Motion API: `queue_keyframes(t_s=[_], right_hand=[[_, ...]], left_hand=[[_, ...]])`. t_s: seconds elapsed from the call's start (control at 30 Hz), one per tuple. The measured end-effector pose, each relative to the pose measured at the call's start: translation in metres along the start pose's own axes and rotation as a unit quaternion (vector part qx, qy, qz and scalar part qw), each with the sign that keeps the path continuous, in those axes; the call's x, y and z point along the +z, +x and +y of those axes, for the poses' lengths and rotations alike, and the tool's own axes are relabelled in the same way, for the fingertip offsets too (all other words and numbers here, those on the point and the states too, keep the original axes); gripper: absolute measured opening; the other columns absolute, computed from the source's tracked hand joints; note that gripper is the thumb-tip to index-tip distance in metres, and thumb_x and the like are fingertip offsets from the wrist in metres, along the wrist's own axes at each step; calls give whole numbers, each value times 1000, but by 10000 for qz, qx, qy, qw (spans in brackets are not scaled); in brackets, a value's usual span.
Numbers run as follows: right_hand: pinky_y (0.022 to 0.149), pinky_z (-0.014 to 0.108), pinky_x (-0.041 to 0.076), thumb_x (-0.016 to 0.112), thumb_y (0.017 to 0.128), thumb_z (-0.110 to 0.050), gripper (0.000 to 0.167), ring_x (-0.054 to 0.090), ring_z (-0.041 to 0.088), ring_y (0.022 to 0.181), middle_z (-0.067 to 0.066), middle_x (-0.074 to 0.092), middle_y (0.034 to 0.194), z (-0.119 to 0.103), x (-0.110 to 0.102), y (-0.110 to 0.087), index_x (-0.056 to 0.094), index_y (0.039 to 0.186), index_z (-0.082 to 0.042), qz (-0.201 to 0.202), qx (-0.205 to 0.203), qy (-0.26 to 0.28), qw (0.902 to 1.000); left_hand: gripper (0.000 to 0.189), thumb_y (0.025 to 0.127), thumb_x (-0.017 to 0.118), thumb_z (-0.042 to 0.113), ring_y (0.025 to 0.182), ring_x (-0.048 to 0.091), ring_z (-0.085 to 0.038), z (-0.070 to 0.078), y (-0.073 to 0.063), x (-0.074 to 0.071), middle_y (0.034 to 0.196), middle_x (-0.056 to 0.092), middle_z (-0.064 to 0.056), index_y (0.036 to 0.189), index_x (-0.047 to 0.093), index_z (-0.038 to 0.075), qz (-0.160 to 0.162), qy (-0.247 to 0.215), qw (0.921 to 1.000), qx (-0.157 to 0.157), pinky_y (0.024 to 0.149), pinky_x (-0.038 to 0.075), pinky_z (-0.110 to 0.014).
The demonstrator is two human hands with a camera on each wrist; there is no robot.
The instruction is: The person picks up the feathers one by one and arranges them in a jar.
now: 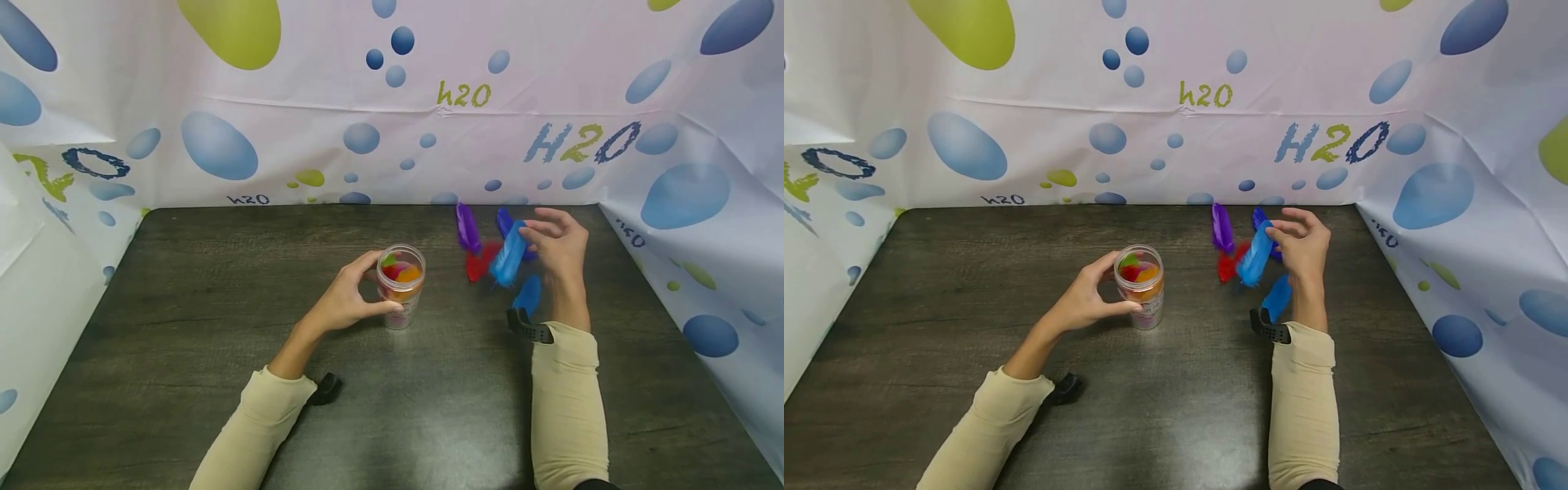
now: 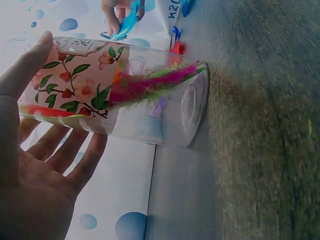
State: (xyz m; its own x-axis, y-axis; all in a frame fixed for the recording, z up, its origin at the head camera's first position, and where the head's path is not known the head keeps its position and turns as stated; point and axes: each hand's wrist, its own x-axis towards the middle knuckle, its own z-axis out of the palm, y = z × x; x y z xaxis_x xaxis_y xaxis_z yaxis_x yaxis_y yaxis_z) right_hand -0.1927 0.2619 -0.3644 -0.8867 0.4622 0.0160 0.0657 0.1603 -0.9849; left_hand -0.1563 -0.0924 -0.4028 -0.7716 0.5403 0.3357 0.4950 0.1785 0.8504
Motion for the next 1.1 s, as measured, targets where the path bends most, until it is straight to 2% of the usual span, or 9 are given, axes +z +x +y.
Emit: queue_keyframes(t_s=[0.2, 0.37, 0.5, 0.63, 0.7, 0.87, 0.93, 1.03, 1.1], right_hand=[[62, 19, 57, 76, 92, 1, 25, 71, 7, 77, -10, 74, 85, 1, -1, 0, 71, 112, -14, 79, -55, 302, 9995], [60, 18, 56, 76, 92, 2, 23, 71, 7, 76, -10, 74, 85, 0, -1, -1, 72, 109, -14, 54, -118, 358, 9993], [59, 17, 55, 76, 92, 3, 24, 71, 7, 75, -10, 74, 83, -2, -2, -1, 72, 108, -15, 57, -92, 513, 9986], [58, 17, 55, 75, 92, 4, 26, 72, 7, 75, -10, 75, 81, -5, -3, -2, 72, 111, -13, 41, 0, 659, 9978], [59, 17, 55, 75, 92, 4, 27, 72, 7, 75, -10, 75, 81, -6, -4, -3, 71, 114, -12, 39, 49, 671, 9977], [63, 17, 57, 75, 93, 2, 31, 72, 6, 78, -11, 74, 83, -8, -4, -6, 69, 120, -11, 57, 149, 611, 9980], [65, 17, 58, 75, 93, 2, 32, 72, 7, 79, -11, 74, 83, -9, -4, -7, 69, 121, -11, 62, 163, 620, 9979], [66, 17, 58, 75, 93, 3, 33, 72, 8, 80, -10, 75, 83, -11, -4, -9, 69, 121, -11, 59, 166, 704, 9974], [67, 17, 58, 75, 92, 4, 33, 72, 8, 80, -9, 75, 83, -12, -4, -9, 69, 121, -11, 47, 173, 766, 9969]], left_hand=[[78, 79, 90, 6, 118, 62, -28, 0, 0, 1, 135, 62, -16, 145, 51, -6, 14, 33, 10000, -7, 99, 56, -44], [78, 80, 90, 10, 119, 62, -28, 1, -1, 0, 136, 62, -15, 146, 50, -3, 12, 5, 10000, 3, 99, 56, -44], [83, 85, 88, 39, 120, 61, -28, -1, -1, 0, 136, 61, -15, 146, 51, -3, 8, -24, 10000, 15, 100, 55, -45], [99, 82, 77, 67, 120, 61, -29, -1, -1, 0, 136, 61, -15, 146, 50, -4, 12, -25, 10000, 38, 100, 55, -46], [97, 83, 79, 63, 120, 61, -29, -1, -2, 0, 136, 61, -15, 146, 50, -4, 9, -13, 10000, 26, 100, 55, -45], [79, 83, 91, 21, 120, 61, -29, -1, -2, 0, 136, 61, -15, 146, 51, -4, 8, 38, 10000, -12, 100, 56, -45], [77, 81, 90, 13, 121, 61, -28, 0, -3, 0, 136, 61, -15, 145, 51, -3, 5, 48, 10000, -24, 100, 56, -45], [81, 85, 88, 37, 121, 61, -28, 0, -3, 0, 137, 61, -15, 146, 51, -1, -10, 17, 10000, 4, 100, 55, -45], [84, 85, 86, 46, 121, 61, -28, -1, -3, 0, 137, 61, -14, 146, 51, -1, -22, -3, 10000, 11, 101, 55, -45]])
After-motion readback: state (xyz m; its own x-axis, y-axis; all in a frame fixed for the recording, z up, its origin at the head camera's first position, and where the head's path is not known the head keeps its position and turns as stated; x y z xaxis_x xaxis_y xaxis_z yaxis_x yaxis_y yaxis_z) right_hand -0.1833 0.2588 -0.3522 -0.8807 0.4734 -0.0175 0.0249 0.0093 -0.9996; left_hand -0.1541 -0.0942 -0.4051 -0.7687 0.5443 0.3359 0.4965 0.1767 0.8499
